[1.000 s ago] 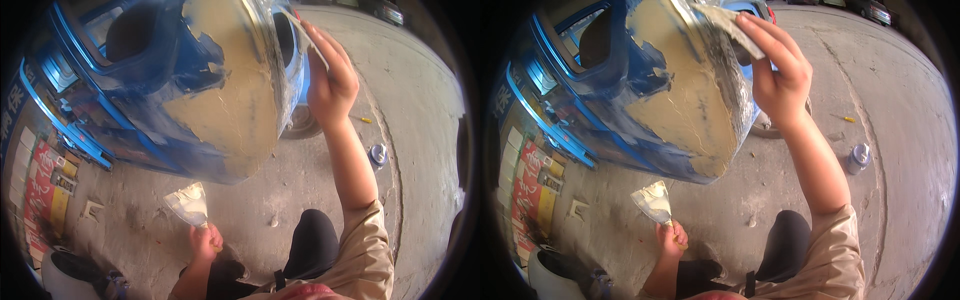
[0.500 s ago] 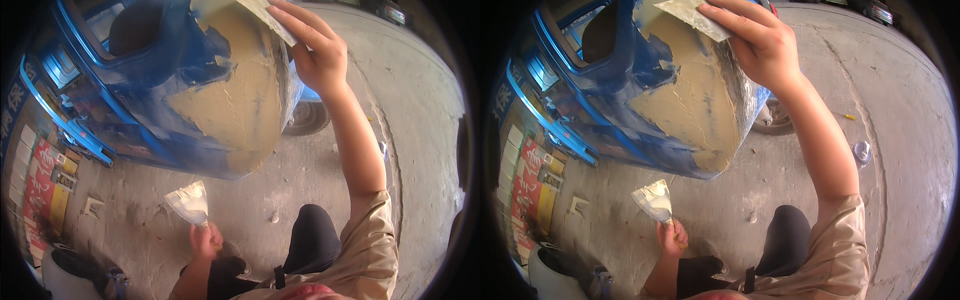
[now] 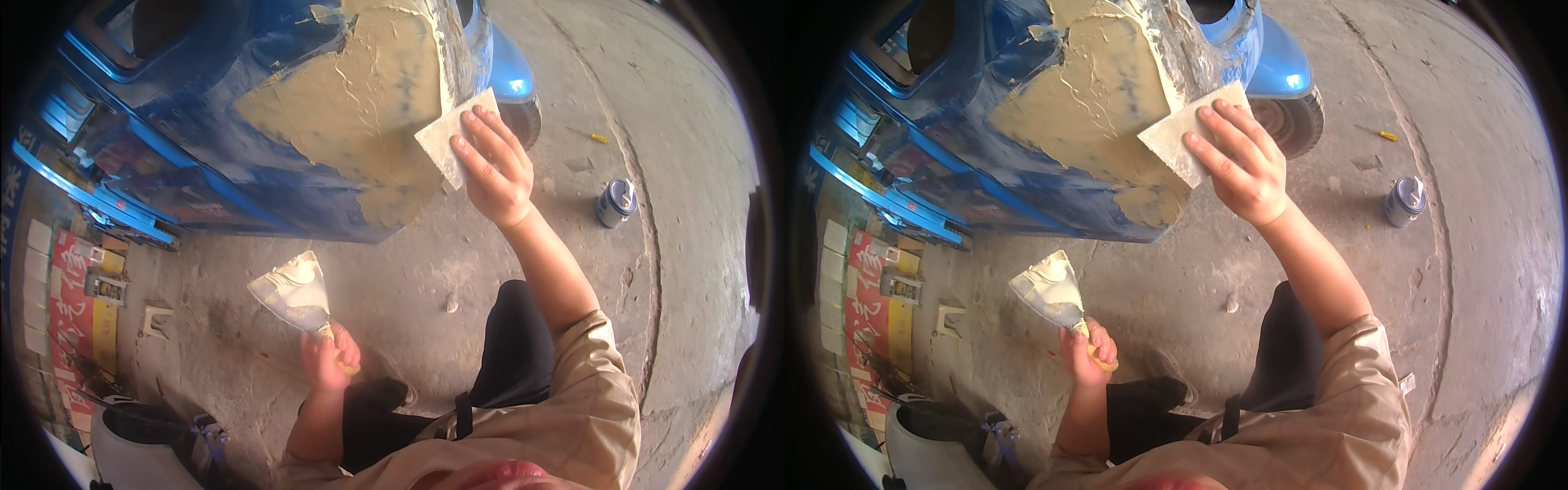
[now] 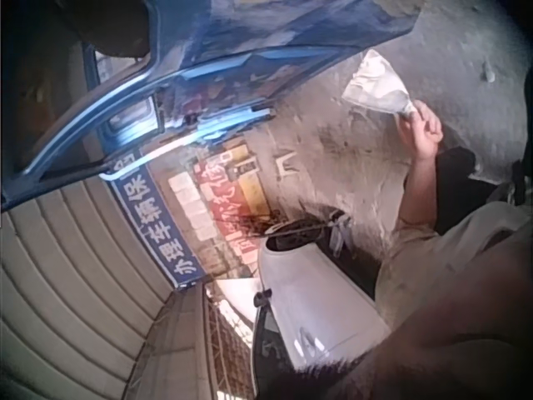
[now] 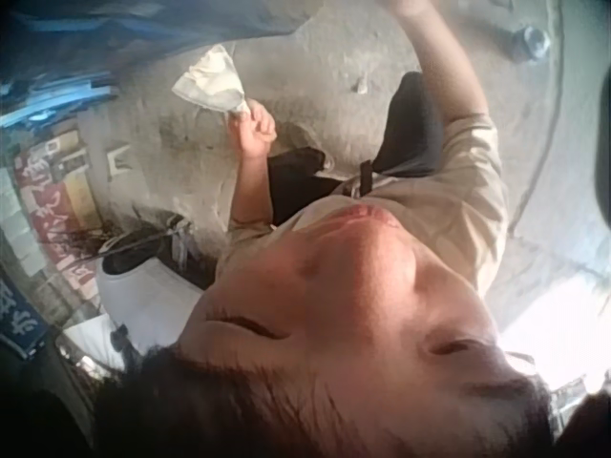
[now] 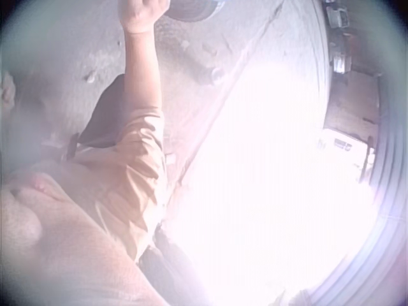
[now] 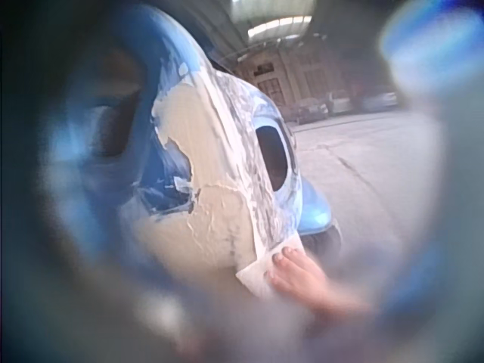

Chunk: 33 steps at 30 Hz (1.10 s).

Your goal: The person kneels beside a blue three-wheeled vehicle and uses a putty knife and a spreader to apply and smooth beige body filler onto a damaged side panel. The person repeatedly scoops filler and spreads it across the panel surface.

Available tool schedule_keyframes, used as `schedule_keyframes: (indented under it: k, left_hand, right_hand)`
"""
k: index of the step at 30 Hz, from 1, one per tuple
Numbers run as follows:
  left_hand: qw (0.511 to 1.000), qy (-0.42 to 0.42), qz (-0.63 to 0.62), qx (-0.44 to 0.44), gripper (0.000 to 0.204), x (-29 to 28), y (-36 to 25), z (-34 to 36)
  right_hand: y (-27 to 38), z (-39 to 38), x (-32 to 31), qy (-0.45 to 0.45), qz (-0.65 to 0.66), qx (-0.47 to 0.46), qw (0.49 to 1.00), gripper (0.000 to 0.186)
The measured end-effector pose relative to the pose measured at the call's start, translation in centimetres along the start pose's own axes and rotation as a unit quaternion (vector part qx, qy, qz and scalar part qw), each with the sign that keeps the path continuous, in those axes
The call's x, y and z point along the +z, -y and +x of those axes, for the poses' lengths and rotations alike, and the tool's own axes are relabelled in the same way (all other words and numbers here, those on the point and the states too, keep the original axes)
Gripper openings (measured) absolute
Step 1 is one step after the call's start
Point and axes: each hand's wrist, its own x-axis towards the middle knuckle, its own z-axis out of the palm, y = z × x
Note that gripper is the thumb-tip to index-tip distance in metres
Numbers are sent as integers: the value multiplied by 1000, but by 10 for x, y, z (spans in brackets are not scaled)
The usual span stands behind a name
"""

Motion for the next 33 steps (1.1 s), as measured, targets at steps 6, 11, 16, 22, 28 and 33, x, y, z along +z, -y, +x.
schedule_keyframes:
  k: [6, 11, 16, 22, 28, 33]
  left_hand:
    - [999, 38, -9, -10, 22, 3, 0, 3]
    - [998, 62, -11, -7, 23, 0, 1, 1]
    - [997, 66, 0, -28, 32, -1, 1, 2]
    - [974, 139, -20, -180, 42, 0, -2, 8]
    - [935, 240, 22, -259, 40, 1, 3, 19]
    - [952, 203, -12, -226, 40, 8, 5, 26]
  right_hand:
    - [19, -45, 13, -5, -43, 28, 999, 47]
    - [32, -69, 19, -4, -65, 39, 997, 46]
    - [51, -98, 11, 51, -15, 112, 992, 47]
    - [96, -95, -51, 76, 141, 372, 914, 22]
    - [98, -26, -83, 241, 464, 329, 787, 19]
    - [96, -22, -95, 407, 371, 309, 775, 34]
